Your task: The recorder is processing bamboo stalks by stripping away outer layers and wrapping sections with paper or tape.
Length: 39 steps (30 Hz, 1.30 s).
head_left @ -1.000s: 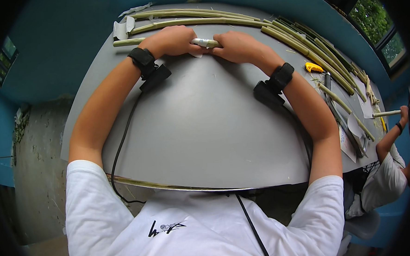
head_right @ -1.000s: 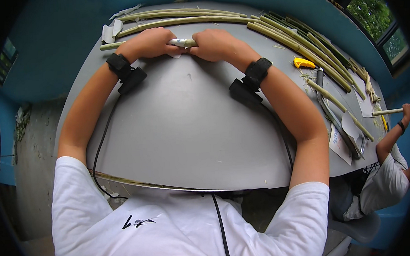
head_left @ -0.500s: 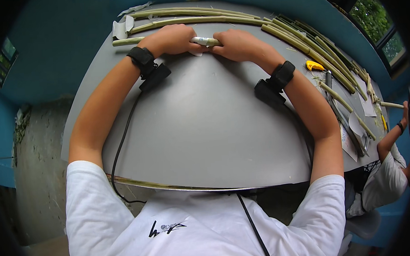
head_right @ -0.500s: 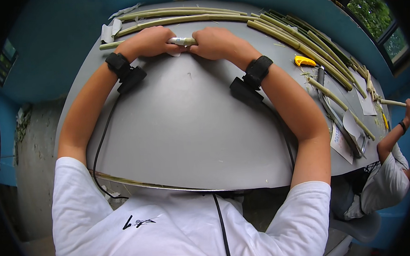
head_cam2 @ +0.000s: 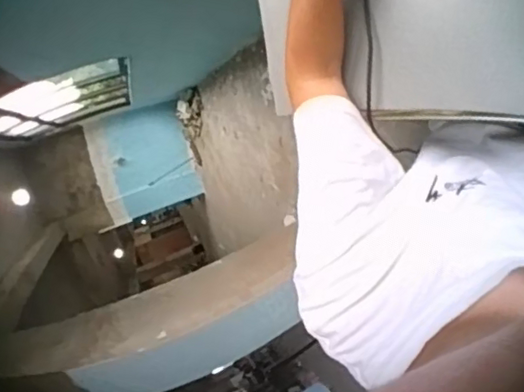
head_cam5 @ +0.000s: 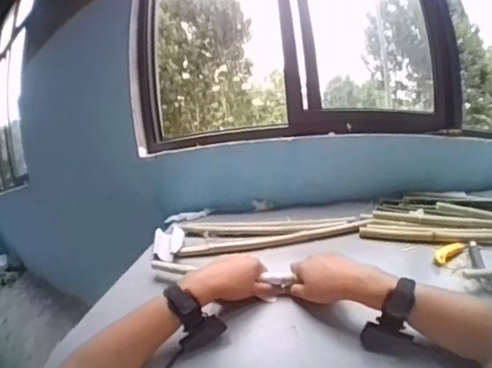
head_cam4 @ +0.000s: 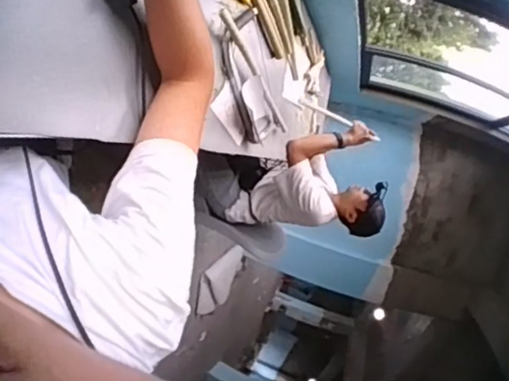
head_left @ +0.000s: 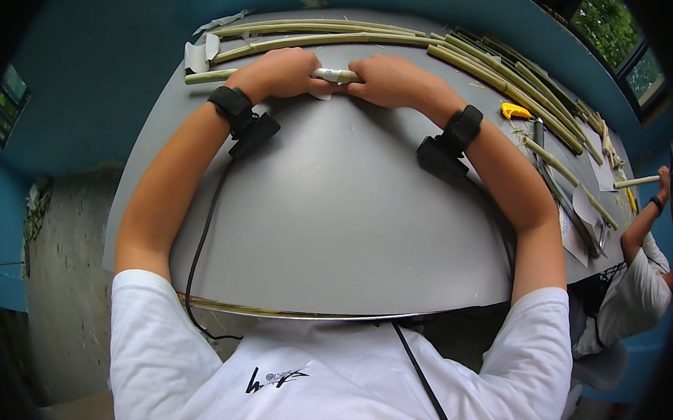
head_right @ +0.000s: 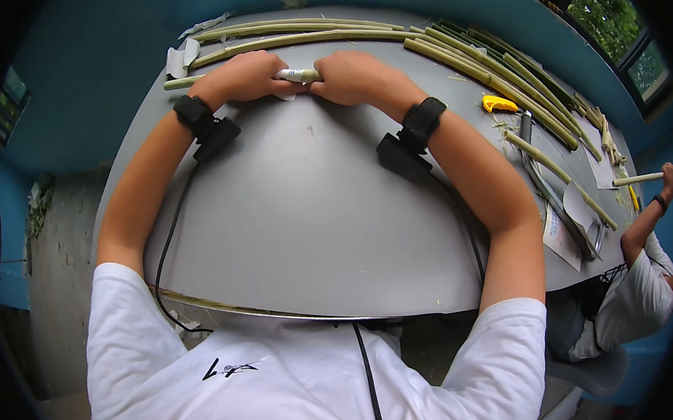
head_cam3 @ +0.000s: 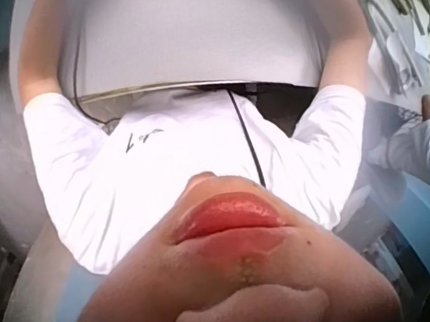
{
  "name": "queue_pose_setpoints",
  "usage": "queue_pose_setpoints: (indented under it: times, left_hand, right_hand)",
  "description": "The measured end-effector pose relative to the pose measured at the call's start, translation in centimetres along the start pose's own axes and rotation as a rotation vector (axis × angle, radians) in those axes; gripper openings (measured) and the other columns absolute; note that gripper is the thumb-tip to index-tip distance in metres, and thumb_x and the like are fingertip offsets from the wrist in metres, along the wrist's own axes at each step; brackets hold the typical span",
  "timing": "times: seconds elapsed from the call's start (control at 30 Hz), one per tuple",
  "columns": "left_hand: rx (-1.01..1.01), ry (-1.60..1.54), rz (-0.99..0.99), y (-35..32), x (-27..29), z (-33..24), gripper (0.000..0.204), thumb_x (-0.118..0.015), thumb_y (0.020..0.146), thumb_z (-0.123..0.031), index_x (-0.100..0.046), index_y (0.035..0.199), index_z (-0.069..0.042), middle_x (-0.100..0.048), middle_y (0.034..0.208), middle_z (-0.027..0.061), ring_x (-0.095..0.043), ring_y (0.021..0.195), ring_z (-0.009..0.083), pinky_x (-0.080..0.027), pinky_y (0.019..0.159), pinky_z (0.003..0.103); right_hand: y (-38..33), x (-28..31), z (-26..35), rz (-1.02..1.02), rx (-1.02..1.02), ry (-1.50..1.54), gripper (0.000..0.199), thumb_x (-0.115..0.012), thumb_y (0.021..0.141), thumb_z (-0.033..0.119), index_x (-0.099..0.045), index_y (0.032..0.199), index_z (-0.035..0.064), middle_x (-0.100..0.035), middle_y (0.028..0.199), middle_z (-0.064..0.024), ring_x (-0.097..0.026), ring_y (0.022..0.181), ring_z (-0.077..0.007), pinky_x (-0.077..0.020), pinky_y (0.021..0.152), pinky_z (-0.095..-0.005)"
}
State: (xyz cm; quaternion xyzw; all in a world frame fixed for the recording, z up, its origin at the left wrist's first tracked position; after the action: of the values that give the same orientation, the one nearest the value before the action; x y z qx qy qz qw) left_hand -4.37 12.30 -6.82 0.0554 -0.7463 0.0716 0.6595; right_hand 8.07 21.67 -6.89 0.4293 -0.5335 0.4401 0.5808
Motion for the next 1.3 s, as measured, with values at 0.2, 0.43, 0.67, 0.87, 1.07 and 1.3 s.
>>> queue_pose_setpoints:
  times: [0.2, 0.43, 0.67, 0.87, 1.07, 1.3]
  left_hand:
    - [-0.031, 0.001, -0.012, -0.10, -0.06, 0.00, 0.038, -0.070, 0.094, -0.047, -0.080, 0.101, -0.011, -0.072, 0.082, 0.0147, -0.065, 0.075, 0.0340, -0.051, 0.073, 0.044]
    - [-0.007, -0.004, -0.005, -0.20, 0.22, -0.25, 0.036, -0.072, 0.092, -0.045, -0.079, 0.101, -0.011, -0.073, 0.083, 0.0144, -0.066, 0.076, 0.0339, -0.052, 0.074, 0.044]
    - [0.018, 0.007, 0.008, -0.28, 0.20, -0.33, 0.035, -0.072, 0.092, -0.044, -0.080, 0.103, -0.011, -0.073, 0.084, 0.0141, -0.067, 0.078, 0.0329, -0.052, 0.075, 0.043]
    - [-0.021, 0.007, -0.005, -0.13, 0.17, -0.50, 0.035, -0.072, 0.093, -0.044, -0.080, 0.103, -0.012, -0.073, 0.084, 0.0144, -0.067, 0.078, 0.0333, -0.052, 0.075, 0.043]
    - [-0.042, 0.024, -0.034, 0.08, -0.06, 0.05, 0.044, -0.070, 0.093, -0.053, -0.080, 0.101, -0.010, -0.073, 0.084, 0.0152, -0.068, 0.078, 0.0349, -0.053, 0.074, 0.044]
    - [-0.024, 0.031, -0.031, 0.03, 0.12, -0.20, 0.038, -0.073, 0.093, -0.046, -0.080, 0.102, -0.010, -0.072, 0.082, 0.0160, -0.065, 0.075, 0.0349, -0.051, 0.073, 0.045]
  right_hand:
    - [0.19, -0.36, -0.10, 0.013, -0.009, -0.002, 0.039, -0.061, 0.097, 0.039, -0.074, 0.105, 0.0041, -0.076, 0.095, -0.0194, -0.072, 0.091, -0.0393, -0.0551, 0.082, -0.0500]
    - [0.02, -0.28, -0.07, -0.006, -0.010, -0.009, 0.038, -0.060, 0.097, 0.039, -0.074, 0.104, 0.0044, -0.076, 0.095, -0.0192, -0.072, 0.090, -0.0391, -0.0553, 0.081, -0.0504]
    - [0.05, -0.31, -0.08, -0.011, 0.007, -0.015, 0.035, -0.060, 0.098, 0.038, -0.070, 0.106, 0.0051, -0.073, 0.089, -0.0198, -0.069, 0.086, -0.0409, -0.0521, 0.078, -0.0522]
    - [0.12, -0.41, -0.27, -0.009, -0.004, -0.017, 0.039, -0.061, 0.098, 0.040, -0.074, 0.106, 0.0046, -0.076, 0.095, -0.0182, -0.072, 0.091, -0.0381, -0.0554, 0.082, -0.0495]
    - [0.05, -0.19, 0.09, 0.019, -0.027, -0.028, 0.039, -0.061, 0.098, 0.040, -0.074, 0.108, 0.0054, -0.076, 0.097, -0.0183, -0.072, 0.093, -0.0382, -0.0552, 0.083, -0.0494]
    - [0.24, -0.39, -0.30, -0.019, -0.002, -0.010, 0.039, -0.060, 0.098, 0.041, -0.074, 0.109, 0.0053, -0.076, 0.098, -0.0186, -0.072, 0.094, -0.0385, -0.0552, 0.083, -0.0494]
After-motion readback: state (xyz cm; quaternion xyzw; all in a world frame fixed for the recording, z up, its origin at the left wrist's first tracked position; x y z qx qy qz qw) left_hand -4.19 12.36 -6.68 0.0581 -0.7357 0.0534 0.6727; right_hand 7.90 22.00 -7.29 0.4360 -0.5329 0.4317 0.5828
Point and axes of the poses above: each hand's wrist, its own y-axis towards the middle knuckle, its own x-axis out of the back of the hand, z = x × y, the point moved 6 cm from there along y, towards the middle knuckle
